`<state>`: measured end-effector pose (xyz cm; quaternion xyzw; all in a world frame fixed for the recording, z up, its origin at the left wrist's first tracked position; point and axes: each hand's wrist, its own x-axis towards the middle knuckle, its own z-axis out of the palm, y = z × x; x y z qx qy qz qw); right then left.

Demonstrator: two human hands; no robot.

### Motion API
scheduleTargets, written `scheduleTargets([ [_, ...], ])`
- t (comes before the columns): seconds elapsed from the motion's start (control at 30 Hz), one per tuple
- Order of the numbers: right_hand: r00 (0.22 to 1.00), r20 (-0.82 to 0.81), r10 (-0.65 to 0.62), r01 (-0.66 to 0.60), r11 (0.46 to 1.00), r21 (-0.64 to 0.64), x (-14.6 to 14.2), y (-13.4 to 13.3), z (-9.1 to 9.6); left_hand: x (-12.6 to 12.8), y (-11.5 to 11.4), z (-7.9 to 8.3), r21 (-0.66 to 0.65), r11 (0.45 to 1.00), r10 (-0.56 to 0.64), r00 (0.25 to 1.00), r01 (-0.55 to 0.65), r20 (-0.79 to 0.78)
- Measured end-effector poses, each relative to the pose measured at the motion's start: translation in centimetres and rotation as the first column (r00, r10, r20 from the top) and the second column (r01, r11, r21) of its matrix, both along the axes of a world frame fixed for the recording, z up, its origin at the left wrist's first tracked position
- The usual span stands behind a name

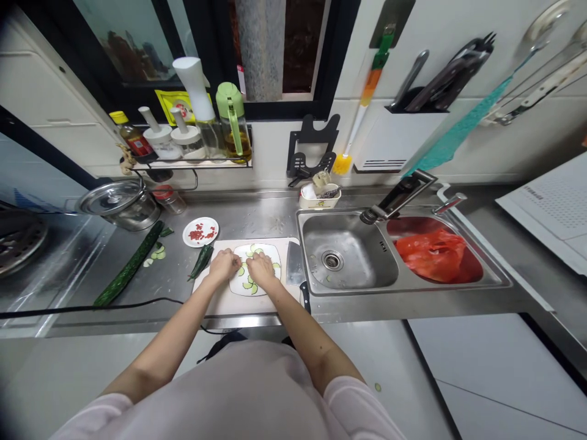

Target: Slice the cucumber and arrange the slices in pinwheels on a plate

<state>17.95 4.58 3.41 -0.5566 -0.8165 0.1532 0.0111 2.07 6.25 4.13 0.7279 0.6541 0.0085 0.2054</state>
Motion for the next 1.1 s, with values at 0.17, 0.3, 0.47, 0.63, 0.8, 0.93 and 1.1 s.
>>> scheduleTargets([
  [0.17,0.995,-0.071,-0.068,0.07,0.997,0.02,1.5,0.1,0.6,-0.5,-0.6,-0.9,0.011,0.998,0.061,0.995,-0.062,0.084],
  [0.3,0.976,-0.134,-0.174,0.18,0.983,0.034,3.4,-0.1,1.1,-1.0,-1.1,-1.4,0.046,0.992,0.114,0.985,-0.121,0.132],
  [0.47,0.947,-0.217,-0.236,0.252,0.966,0.05,4.7,-0.7,1.3,-1.0,-1.6,-1.5,0.126,0.978,0.145,0.979,-0.163,0.143],
  [0.63,0.932,-0.262,-0.251,0.273,0.961,0.051,4.7,-1.2,1.0,-0.3,-1.5,-1.4,0.108,0.983,0.137,0.984,-0.149,0.115],
  [0.8,0.911,-0.289,-0.294,0.324,0.944,0.061,5.9,-1.5,0.9,-0.1,-1.3,-1.3,0.076,0.986,0.142,0.987,-0.148,0.079],
  [0.93,0.89,-0.316,-0.327,0.368,0.927,0.076,7.2,-2.0,1.0,-0.1,-1.3,-1.1,0.093,0.989,0.108,0.993,-0.112,0.048],
  [1.1,0.88,-0.342,-0.331,0.379,0.922,0.081,8.1,-3.1,1.1,0.3,-1.6,-0.8,0.128,0.99,0.067,0.998,-0.068,0.013],
])
